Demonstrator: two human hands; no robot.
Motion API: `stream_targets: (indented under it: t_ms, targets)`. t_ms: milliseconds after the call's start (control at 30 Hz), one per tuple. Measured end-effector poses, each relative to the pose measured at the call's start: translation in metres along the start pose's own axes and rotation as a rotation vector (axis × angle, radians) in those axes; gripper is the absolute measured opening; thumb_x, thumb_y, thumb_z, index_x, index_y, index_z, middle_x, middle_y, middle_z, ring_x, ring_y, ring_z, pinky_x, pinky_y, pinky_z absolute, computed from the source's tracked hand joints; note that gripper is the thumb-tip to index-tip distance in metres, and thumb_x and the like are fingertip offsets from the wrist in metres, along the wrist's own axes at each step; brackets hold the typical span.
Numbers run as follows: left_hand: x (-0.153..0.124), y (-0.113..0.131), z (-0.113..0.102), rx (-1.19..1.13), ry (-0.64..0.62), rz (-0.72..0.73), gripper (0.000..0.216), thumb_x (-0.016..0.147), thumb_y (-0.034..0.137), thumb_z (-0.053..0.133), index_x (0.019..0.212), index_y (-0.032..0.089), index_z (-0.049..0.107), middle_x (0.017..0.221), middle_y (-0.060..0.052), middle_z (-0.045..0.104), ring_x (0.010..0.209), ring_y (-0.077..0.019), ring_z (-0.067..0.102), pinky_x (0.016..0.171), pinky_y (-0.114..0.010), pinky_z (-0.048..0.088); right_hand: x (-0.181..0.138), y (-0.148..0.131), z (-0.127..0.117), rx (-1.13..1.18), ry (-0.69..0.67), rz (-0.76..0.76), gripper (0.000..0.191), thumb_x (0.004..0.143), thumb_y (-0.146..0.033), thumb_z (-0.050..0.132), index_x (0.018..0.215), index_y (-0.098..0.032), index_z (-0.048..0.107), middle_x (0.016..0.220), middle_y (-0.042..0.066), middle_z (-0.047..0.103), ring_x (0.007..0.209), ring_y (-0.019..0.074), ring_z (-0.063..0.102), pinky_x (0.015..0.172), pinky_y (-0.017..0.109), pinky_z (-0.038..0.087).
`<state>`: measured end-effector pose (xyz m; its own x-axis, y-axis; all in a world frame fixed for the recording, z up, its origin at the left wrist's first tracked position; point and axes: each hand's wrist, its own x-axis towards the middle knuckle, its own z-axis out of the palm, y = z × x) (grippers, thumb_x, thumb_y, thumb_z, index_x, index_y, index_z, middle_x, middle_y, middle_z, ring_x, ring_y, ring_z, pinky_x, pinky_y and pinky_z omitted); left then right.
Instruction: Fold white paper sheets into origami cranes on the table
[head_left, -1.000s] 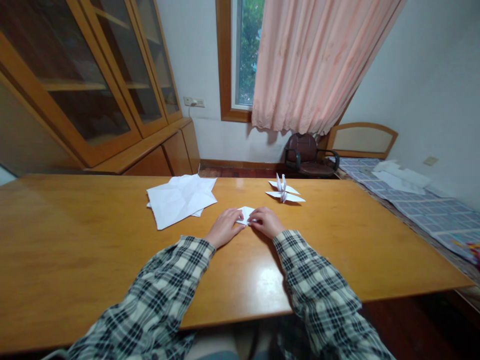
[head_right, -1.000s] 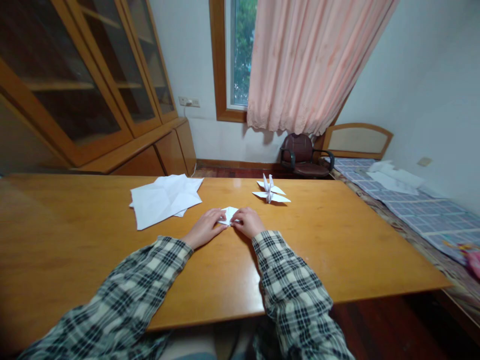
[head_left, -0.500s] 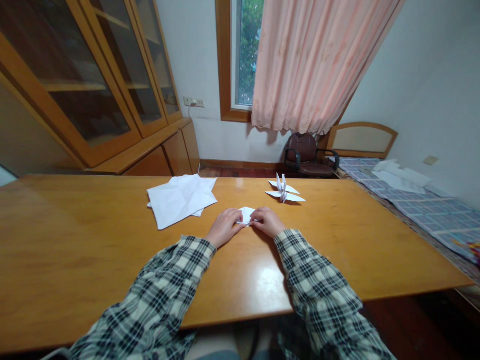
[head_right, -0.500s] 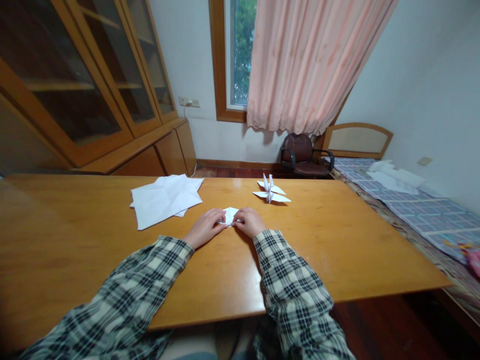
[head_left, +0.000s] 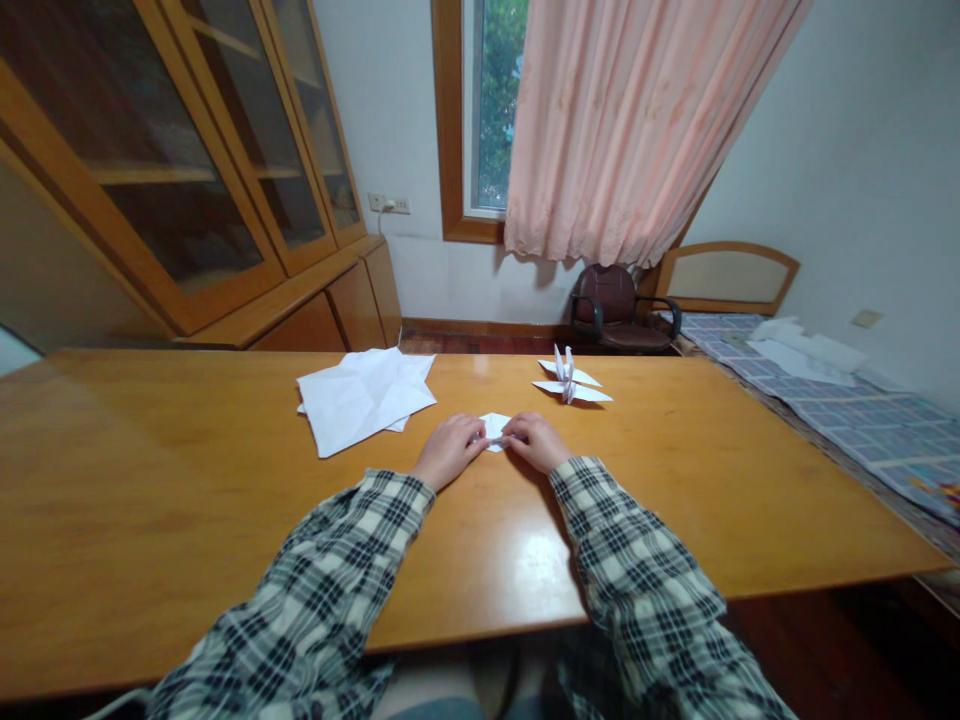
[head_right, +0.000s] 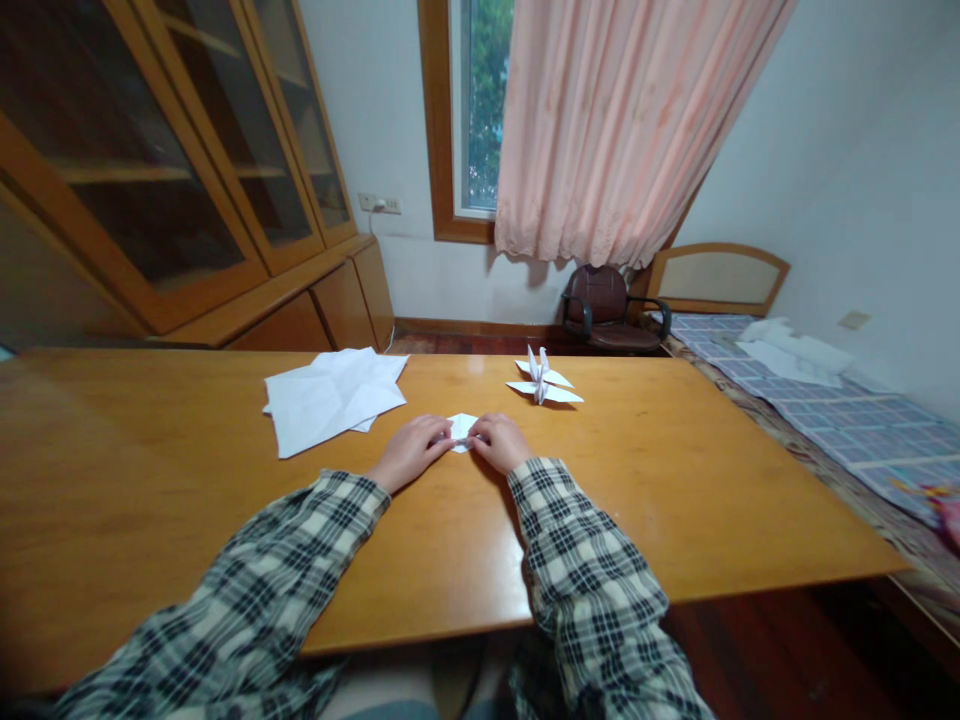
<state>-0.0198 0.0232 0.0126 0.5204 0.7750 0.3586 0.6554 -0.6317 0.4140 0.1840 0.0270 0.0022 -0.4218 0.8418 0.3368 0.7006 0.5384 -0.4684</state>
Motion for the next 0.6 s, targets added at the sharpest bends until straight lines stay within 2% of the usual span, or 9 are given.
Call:
stream_targets:
  t_ms: [400, 600]
  targets:
    - [0.003, -0.005, 0.008, 0.035, 0.06, -0.089, 0.023, 0.084, 0.04, 0.052, 0.084, 0.019, 0.063, 0.088, -0.006, 0.064, 0.087, -0.0208, 0.055, 0.077, -0.032, 0.042, 0.001, 0.0, 0.004, 0.012, 0.057, 0.042, 0.011, 0.08, -0.024, 0.06, 0.078, -0.017, 0.067, 0.084, 0.005, 0.06, 0.082, 0.0162, 0.053, 0.077, 0.029, 0.04]
    - [0.004, -0.008, 0.011, 0.049, 0.078, -0.102, 0.024, 0.084, 0.04, 0.051, 0.078, 0.02, 0.062, 0.088, -0.006, 0.065, 0.086, -0.0214, 0.056, 0.075, -0.032, 0.043, 0.003, 0.001, 0.01, -0.042, 0.083, 0.131, 0.012, 0.08, -0.027, 0.061, 0.075, -0.018, 0.066, 0.082, 0.005, 0.057, 0.083, 0.0172, 0.051, 0.077, 0.03, 0.038]
